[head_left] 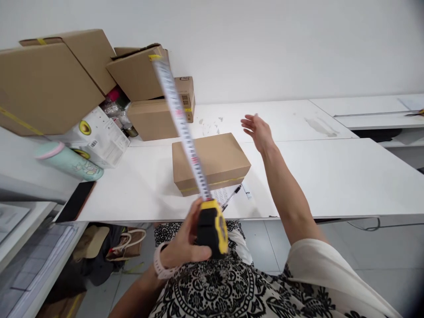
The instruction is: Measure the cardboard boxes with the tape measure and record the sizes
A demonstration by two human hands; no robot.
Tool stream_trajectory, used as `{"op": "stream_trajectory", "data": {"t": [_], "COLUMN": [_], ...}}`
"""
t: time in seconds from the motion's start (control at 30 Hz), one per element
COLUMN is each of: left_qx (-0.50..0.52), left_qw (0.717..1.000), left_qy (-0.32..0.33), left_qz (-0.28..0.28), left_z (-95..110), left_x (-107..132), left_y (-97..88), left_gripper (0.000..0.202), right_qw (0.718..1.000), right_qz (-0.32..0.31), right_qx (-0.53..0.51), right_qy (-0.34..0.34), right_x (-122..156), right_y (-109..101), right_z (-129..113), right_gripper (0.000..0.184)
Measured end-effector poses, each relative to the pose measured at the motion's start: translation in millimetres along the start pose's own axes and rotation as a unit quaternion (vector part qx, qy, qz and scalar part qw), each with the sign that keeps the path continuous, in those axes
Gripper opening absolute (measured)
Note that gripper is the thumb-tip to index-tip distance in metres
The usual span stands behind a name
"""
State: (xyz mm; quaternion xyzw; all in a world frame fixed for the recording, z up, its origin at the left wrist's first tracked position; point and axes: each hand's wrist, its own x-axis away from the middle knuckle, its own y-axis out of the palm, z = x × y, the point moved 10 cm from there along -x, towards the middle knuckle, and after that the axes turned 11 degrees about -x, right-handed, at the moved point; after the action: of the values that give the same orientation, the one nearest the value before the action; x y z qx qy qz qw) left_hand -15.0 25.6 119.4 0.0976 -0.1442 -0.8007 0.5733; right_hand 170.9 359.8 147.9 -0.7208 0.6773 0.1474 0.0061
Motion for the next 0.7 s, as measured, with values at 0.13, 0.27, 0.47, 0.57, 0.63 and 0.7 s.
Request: {"op": "stream_trajectory", "data": {"t": [0.13,0.27,0.47,0.57,0.63,0.7], "left_qx": [-0.114,-0.105,-0.049,-0.057,-0.067,-0.08], "left_qw": [0.979,0.968,0.981,0.981,0.979,0.978], "left_qy": [0.025,-0.011,-0.009,0.037,0.066,0.075], "left_qz": [0.165,0.228,0.189,0.182,0.179,0.176], "left_z": [7,-14,12,54,75,86], "left_x": [31,26,-6,-14,-20,-28], "left_y": [-75.9,-122.0,-143.5,-142.5,-139.9,-137.8], "left_gripper": [0.089,0.086,0.091,0.091,0.091,0.09], "right_qw": [0.997,0.993,0.993,0.994,0.993,0.989], "right_qz": [0.066,0.028,-0.061,-0.081,-0.086,-0.08], "right_qx": [0.011,0.005,0.036,0.062,0.082,0.12], "right_qy": [0.046,0.112,0.096,0.032,0.018,0.022], "right_x": [66,117,118,108,101,92], "right_y": [-56,-50,-7,10,17,19], "right_z": [37,81,44,-2,-17,-17], "right_gripper": [0.06,0.066,0.067,0.062,0.062,0.06]}}
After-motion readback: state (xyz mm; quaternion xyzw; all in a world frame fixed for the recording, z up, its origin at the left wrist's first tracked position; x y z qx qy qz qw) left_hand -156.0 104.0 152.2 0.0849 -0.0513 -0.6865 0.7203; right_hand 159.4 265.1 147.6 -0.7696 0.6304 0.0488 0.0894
